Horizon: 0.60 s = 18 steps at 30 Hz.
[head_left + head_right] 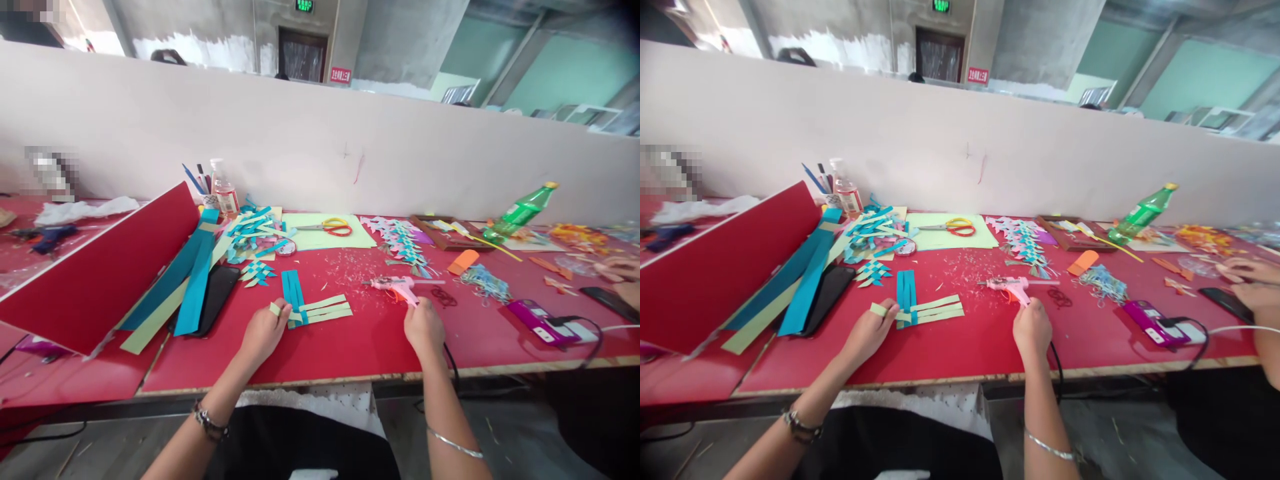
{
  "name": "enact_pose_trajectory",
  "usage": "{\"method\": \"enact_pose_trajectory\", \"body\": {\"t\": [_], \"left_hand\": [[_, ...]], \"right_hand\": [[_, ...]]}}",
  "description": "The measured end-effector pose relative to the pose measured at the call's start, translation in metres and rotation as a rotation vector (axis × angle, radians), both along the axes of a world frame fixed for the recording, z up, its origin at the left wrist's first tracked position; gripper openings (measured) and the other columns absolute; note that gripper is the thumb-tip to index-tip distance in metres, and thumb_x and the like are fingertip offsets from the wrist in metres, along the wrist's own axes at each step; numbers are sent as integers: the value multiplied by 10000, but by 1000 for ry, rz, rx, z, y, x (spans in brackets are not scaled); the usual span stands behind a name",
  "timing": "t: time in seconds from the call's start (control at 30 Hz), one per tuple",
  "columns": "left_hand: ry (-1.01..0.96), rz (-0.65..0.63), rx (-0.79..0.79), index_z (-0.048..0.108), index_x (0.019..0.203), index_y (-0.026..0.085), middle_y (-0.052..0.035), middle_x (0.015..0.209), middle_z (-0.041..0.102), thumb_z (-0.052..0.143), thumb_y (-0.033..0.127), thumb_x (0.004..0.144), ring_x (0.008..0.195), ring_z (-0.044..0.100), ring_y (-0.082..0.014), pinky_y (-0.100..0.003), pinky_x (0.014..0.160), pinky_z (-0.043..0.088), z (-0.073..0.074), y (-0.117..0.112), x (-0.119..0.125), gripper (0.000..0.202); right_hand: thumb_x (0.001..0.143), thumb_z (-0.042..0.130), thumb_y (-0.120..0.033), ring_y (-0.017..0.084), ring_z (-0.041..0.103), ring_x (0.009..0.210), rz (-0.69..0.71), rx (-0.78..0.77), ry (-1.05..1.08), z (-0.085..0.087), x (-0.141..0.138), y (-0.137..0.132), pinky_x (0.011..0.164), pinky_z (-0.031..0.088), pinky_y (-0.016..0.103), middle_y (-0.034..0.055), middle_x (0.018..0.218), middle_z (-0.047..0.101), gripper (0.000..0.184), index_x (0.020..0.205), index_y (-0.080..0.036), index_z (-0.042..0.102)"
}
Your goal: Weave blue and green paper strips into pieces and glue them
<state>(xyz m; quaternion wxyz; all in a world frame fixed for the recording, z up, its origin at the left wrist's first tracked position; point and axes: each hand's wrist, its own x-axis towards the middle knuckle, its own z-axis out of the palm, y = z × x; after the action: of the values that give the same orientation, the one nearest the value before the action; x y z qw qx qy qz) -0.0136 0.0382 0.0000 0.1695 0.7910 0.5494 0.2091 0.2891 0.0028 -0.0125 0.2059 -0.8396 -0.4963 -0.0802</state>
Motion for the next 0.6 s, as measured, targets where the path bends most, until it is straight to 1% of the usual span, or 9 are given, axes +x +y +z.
{"method": "enact_pose_trajectory", "body": {"t": [0.07, 0.17, 0.23, 0.3, 0.37, 0.43, 0.6], "left_hand": [[80, 1, 38, 510, 761, 177, -24, 611, 578, 246, 337, 884, 608, 558, -170, -234, 528, 327, 1, -1, 0, 332], [97, 3, 72, 522, 713, 177, -41, 653, 608, 234, 339, 889, 637, 566, -164, -238, 559, 325, 2, -3, 0, 374], [75, 27, 64, 535, 715, 174, -47, 679, 620, 217, 342, 891, 656, 571, -161, -238, 569, 327, 1, -4, -1, 400], [60, 63, 40, 549, 746, 170, -49, 672, 620, 202, 350, 892, 660, 573, -164, -238, 566, 329, -1, -3, -2, 417], [61, 88, 21, 553, 758, 167, -47, 640, 608, 194, 357, 891, 634, 568, -166, -237, 547, 324, -2, -2, -3, 427], [68, 86, 22, 544, 724, 167, -44, 619, 597, 202, 359, 888, 609, 557, -165, -236, 534, 318, -2, -1, -3, 424], [38, 63, 36, 519, 683, 168, -39, 652, 604, 233, 343, 885, 622, 551, -157, -227, 551, 318, -2, -1, -3, 391]], "right_hand": [[824, 237, -229, 244, 570, 672, 26, 23, 40, 0, -5, 1, 536, 358, 327, 204, 850, 587, 367, 1070, -56, 448], [813, 246, -239, 239, 575, 798, 62, 75, 84, -4, -17, -1, 622, 410, 319, 199, 964, 579, 395, 1125, -67, 416], [803, 280, -293, 250, 547, 908, 111, 124, 128, -9, -27, -6, 699, 425, 343, 195, 1043, 553, 424, 1148, -83, 409], [783, 345, -382, 258, 517, 970, 201, 153, 164, -12, -39, -13, 739, 431, 364, 180, 1091, 528, 472, 1163, -109, 404], [755, 407, -456, 262, 514, 964, 297, 147, 159, -13, -51, -21, 726, 444, 365, 160, 1082, 523, 530, 1174, -132, 395], [754, 425, -484, 258, 524, 929, 363, 140, 119, -14, -62, -26, 696, 454, 354, 145, 1038, 530, 542, 1176, -145, 393], [810, 369, -466, 236, 538, 841, 425, 107, -6, -13, -79, -31, 641, 456, 315, 133, 937, 535, 482, 1164, -141, 408]]}}
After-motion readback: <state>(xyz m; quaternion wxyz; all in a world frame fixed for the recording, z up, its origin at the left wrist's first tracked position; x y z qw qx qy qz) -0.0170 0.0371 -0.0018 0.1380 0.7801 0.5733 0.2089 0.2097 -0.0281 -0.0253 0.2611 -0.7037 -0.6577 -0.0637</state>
